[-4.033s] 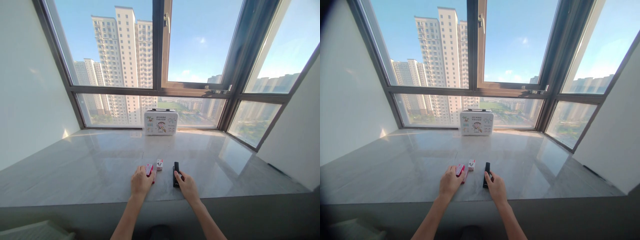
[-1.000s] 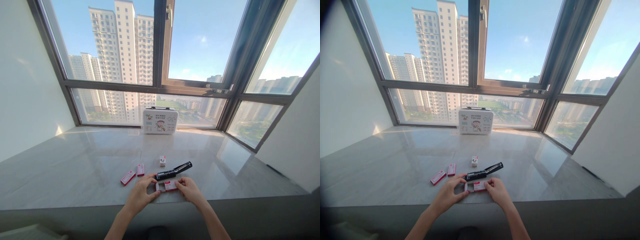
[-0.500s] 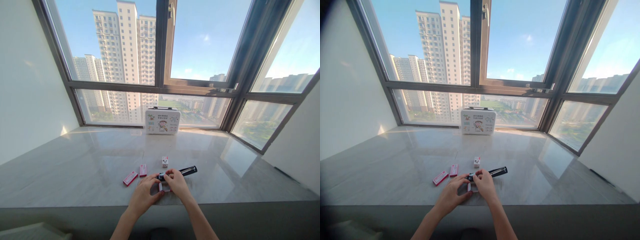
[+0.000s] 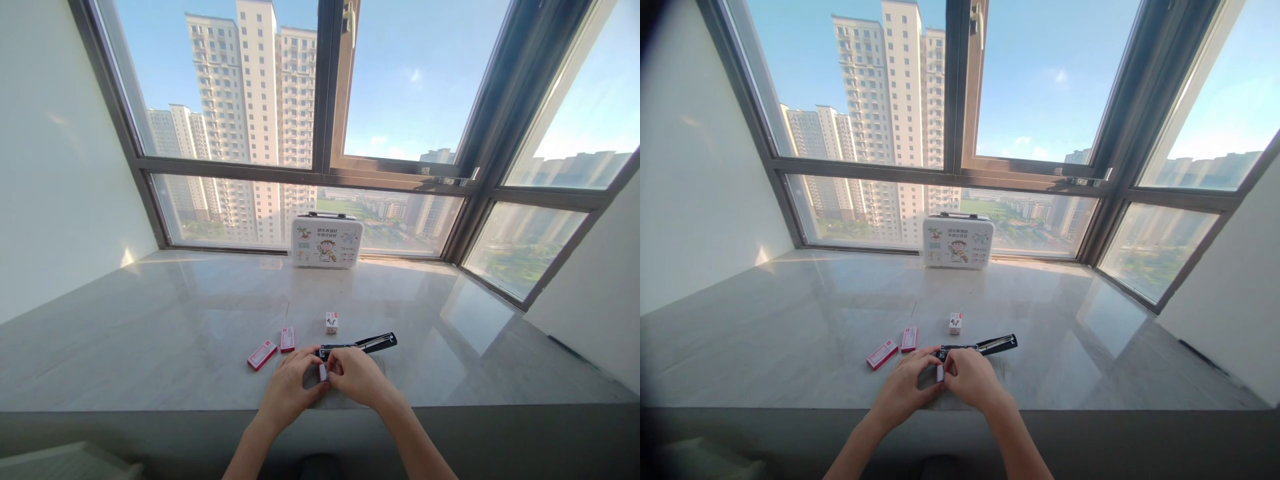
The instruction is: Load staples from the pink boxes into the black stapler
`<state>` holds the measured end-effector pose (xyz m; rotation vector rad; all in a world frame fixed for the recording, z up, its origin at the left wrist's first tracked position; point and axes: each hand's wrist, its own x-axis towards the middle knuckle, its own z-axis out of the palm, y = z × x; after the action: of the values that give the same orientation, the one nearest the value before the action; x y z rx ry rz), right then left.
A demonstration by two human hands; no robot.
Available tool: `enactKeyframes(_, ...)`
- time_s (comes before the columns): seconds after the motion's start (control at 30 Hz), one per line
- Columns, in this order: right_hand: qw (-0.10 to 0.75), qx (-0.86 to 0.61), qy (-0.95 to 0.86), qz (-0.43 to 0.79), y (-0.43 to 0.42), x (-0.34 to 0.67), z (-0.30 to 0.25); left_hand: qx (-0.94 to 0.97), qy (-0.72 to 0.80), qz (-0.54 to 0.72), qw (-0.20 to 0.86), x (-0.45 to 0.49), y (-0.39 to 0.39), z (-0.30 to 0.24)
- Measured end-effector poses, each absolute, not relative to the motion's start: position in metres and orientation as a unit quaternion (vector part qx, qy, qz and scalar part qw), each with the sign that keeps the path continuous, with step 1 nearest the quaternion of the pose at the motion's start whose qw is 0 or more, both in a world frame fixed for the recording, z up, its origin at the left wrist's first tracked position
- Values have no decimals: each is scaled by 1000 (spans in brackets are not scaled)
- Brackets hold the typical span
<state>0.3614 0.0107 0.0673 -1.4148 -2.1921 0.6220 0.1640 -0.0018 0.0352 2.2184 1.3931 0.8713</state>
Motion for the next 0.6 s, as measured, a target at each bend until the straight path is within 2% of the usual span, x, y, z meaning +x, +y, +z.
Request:
enactKeyframes(0.3,272,-579,-738,214,-7,400,52,764,508,353,182,157,-2,36)
enactKeyframes(0.5,201,-673,-695,153,-8,423,36,785,551,250,133,175,-5,40)
enactKeyframes(0.6,203,-680,-693,126,-4,400,33,796,549,237,95,196,-8,40)
